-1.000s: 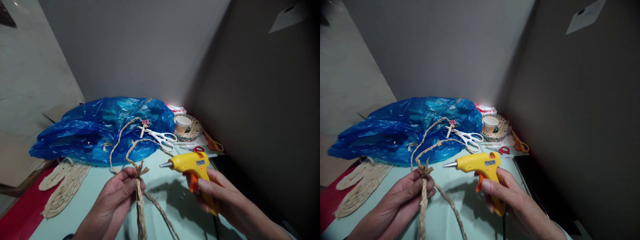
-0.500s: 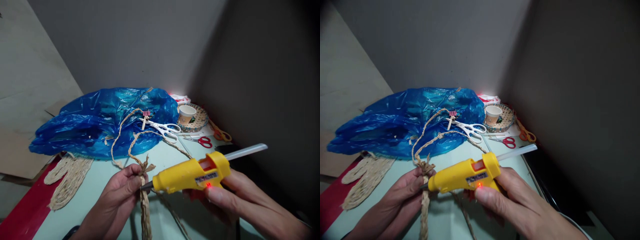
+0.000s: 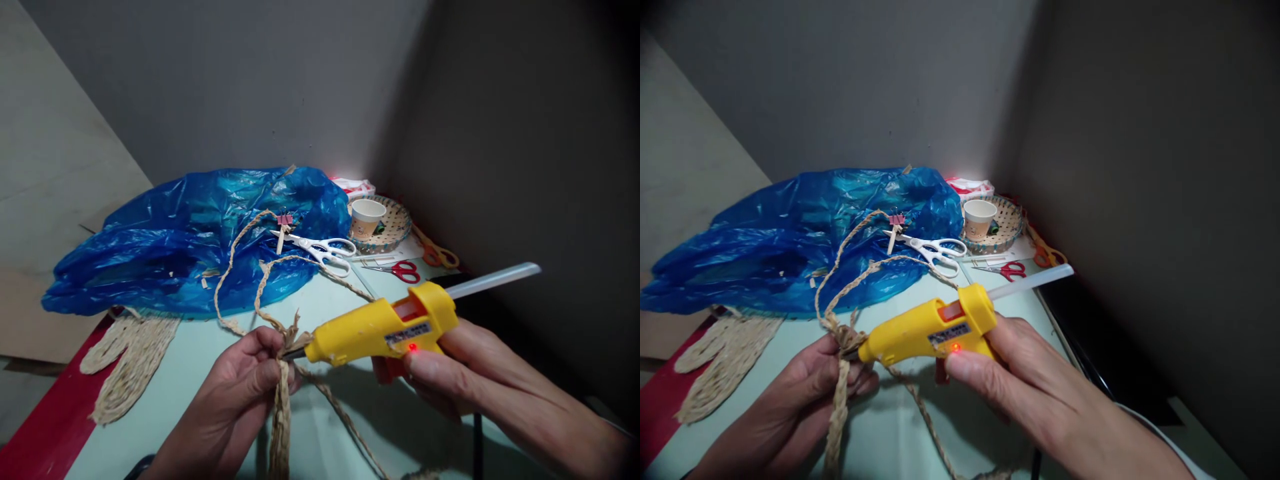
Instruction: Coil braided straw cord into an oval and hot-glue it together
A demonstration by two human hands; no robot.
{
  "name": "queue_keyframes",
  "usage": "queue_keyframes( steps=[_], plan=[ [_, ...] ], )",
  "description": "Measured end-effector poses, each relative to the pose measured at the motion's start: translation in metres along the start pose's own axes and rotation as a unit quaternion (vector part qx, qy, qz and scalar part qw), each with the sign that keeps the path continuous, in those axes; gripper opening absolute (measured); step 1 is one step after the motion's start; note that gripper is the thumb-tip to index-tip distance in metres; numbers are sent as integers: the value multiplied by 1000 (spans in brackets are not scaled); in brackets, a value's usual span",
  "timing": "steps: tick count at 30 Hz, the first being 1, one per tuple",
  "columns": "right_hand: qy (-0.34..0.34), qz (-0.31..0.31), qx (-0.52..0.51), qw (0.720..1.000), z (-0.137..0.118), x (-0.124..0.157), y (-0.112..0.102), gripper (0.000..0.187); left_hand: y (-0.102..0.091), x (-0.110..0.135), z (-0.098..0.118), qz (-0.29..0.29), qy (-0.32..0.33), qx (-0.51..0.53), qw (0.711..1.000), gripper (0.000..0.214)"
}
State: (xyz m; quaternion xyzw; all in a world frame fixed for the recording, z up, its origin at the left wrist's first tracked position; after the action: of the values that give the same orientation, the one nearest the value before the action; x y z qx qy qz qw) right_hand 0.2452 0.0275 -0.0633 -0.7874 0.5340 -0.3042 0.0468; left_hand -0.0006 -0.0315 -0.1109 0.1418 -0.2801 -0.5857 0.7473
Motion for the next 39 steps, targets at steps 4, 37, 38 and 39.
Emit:
queue_keyframes(
  steps=[4,37,38,39],
  plan=[
    [43,-26,51,997,-3,4,4,52,-1,0,0,-7,-1,-13,1000,31],
    [4,-12,107,994,-2,5,1,50,-6,-1,-3,3,7,-27,1000,33],
    [5,-13,108,994,-1,4,1,51,-6,-1,-2,2,7,-29,1000,33],
    [6,-14,109,994,-1,4,2,51,-6,-1,-2,3,7,-31,999,33]
  ],
)
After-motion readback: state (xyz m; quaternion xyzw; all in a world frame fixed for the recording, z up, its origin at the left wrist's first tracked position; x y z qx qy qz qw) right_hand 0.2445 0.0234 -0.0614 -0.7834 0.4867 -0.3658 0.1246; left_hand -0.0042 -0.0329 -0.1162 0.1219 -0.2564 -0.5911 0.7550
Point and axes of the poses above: each hand's wrist, its own x-axis away from the middle knuckle, its own y-axis out of the palm, z = x × y, the point moved 4 cm from there along -x, towards the middle knuckle, and after that the axes turned 13 degrees about y, right-handed, at the moved point
